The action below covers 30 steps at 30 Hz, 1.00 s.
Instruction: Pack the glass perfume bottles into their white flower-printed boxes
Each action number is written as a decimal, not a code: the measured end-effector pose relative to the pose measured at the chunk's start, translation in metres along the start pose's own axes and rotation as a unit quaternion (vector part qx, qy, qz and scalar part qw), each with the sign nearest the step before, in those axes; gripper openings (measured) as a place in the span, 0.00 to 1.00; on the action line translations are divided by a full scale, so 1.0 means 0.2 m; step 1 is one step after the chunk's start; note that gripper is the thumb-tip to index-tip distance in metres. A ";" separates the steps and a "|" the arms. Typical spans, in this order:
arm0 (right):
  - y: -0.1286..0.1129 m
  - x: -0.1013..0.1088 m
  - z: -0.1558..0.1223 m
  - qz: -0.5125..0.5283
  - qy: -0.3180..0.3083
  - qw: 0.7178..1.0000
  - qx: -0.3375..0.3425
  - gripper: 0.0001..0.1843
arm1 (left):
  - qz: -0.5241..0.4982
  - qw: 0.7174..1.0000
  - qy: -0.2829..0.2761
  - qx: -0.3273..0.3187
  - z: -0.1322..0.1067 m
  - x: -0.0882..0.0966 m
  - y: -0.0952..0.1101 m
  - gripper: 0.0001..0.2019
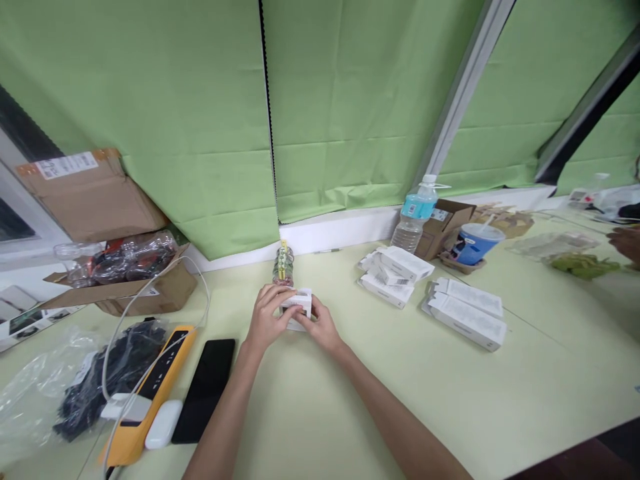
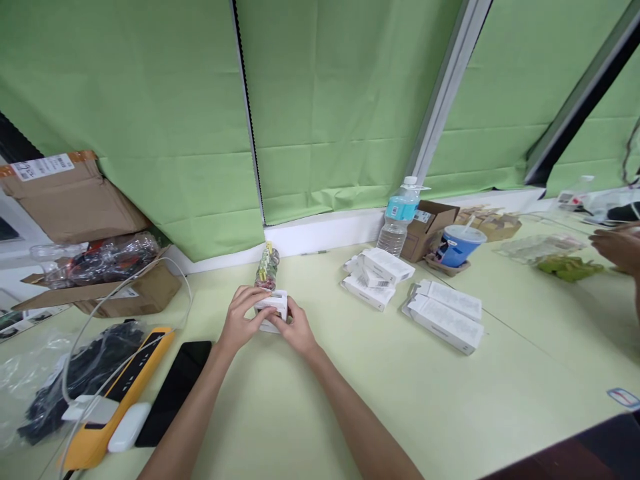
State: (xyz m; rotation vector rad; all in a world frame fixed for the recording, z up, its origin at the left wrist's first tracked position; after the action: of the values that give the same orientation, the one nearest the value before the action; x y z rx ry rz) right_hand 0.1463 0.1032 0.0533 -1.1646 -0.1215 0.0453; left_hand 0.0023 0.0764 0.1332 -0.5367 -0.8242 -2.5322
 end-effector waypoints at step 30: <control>-0.09 0.02 -0.09 -0.153 -0.042 0.982 0.102 0.16 | 0.029 0.989 -0.140 0.043 0.11 0.11 0.27 0.02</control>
State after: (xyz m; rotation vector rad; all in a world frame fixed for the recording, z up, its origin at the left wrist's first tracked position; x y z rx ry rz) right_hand 0.1515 0.0802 0.0638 -0.9299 -0.3621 -0.1622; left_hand 0.0162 0.0446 0.1860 -0.8876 -0.9934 -2.3877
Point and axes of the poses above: each hand's wrist, its own z-axis towards the middle knuckle, its own x-axis out of the back of the hand, y = z × x, the point moved 7 cm from there along z, towards the middle knuckle, and after that the axes turned 1 degree about x, right-handed, at the moved point
